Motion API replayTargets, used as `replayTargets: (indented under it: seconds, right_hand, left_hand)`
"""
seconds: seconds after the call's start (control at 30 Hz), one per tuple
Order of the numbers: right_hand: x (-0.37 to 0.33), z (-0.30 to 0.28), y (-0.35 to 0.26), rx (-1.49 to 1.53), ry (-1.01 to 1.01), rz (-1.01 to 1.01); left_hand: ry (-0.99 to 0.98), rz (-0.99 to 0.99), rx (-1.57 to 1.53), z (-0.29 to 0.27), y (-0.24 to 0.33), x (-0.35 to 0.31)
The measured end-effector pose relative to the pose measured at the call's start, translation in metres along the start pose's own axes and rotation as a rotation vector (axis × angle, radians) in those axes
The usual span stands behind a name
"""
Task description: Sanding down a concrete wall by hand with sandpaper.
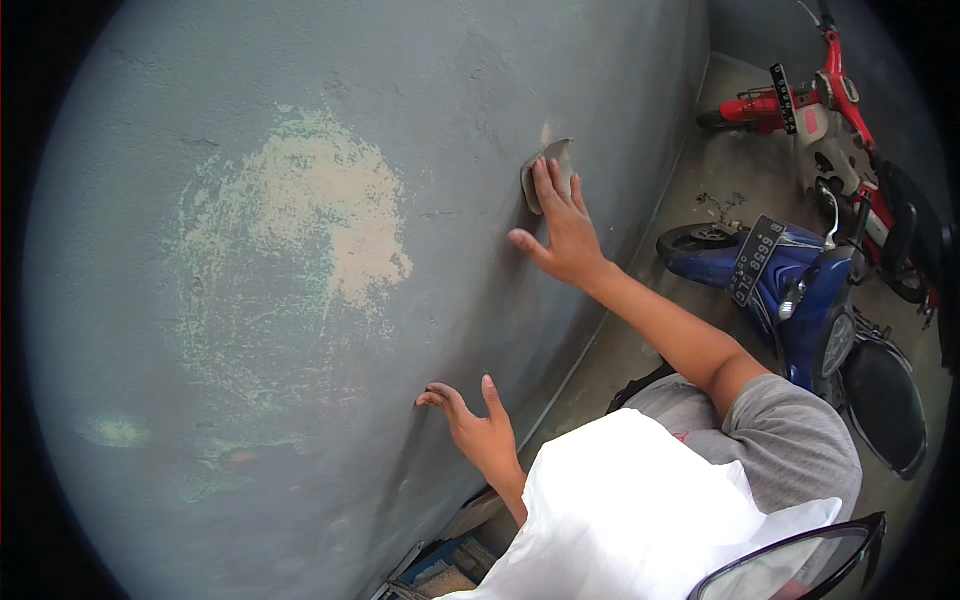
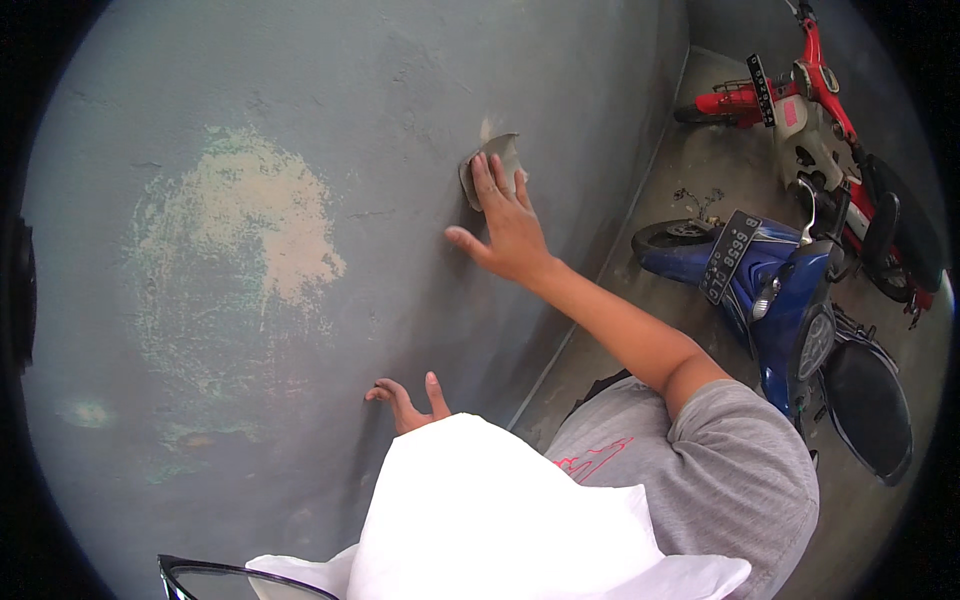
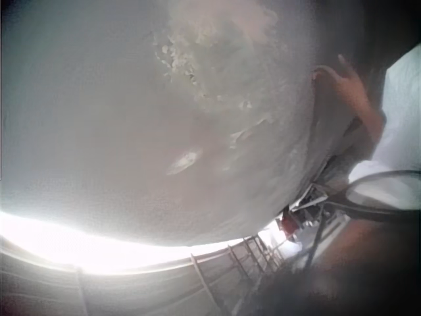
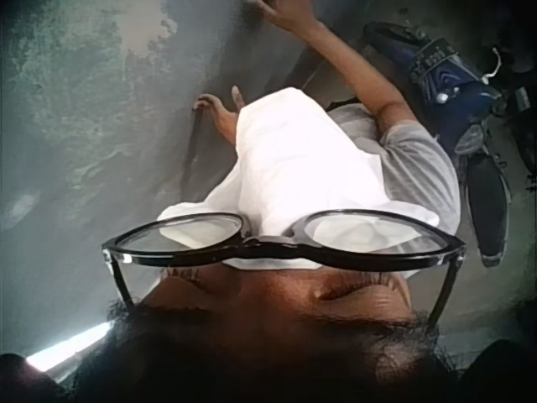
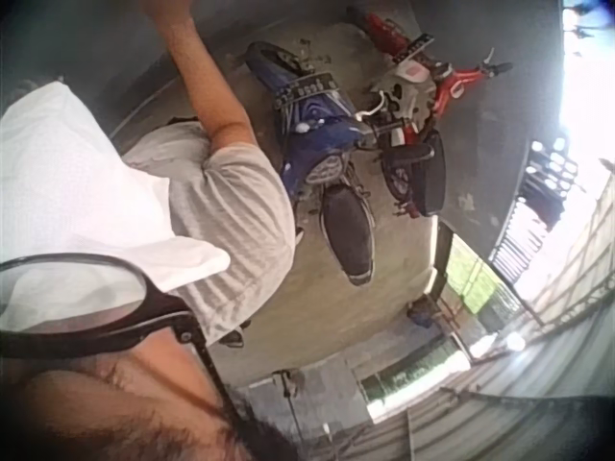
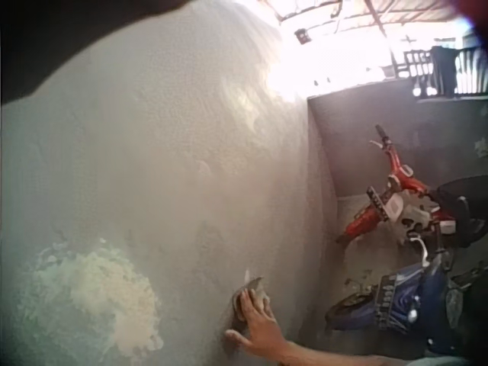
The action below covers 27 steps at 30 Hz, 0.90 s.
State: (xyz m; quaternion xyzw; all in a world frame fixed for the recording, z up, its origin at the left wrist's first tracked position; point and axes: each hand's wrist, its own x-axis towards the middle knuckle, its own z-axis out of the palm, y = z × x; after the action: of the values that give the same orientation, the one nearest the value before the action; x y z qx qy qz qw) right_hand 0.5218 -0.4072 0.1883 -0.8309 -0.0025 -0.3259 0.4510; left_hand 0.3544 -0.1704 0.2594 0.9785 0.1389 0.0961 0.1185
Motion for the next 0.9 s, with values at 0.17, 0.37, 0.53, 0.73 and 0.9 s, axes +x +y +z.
replayTargets:
  seconds: [0.17,0.37,0.53,0.73,0.9]
  right_hand:
    - [0.032,-0.01,0.008,0.018,0.028,0.018]
    - [-0.005,0.006,0.001,0.025,0.02,0.013]
    - [0.043,-0.008,0.007,0.054,0.115,0.034]
    - [0.005,-0.004,-0.003,0.063,0.037,0.034]
    - [0.043,-0.011,0.01,0.089,0.129,0.05]
  left_hand:
    - [-0.029,-0.021,0.002,-0.005,-0.001,-0.002]
    - [-0.036,0.005,-0.013,-0.006,-0.002,-0.002]
    - [-0.05,-0.001,-0.013,-0.01,0.004,-0.002]
    - [-0.001,0.034,-0.007,-0.002,-0.006,-0.003]
    - [-0.036,0.01,0.013,-0.008,0.003,-0.003]
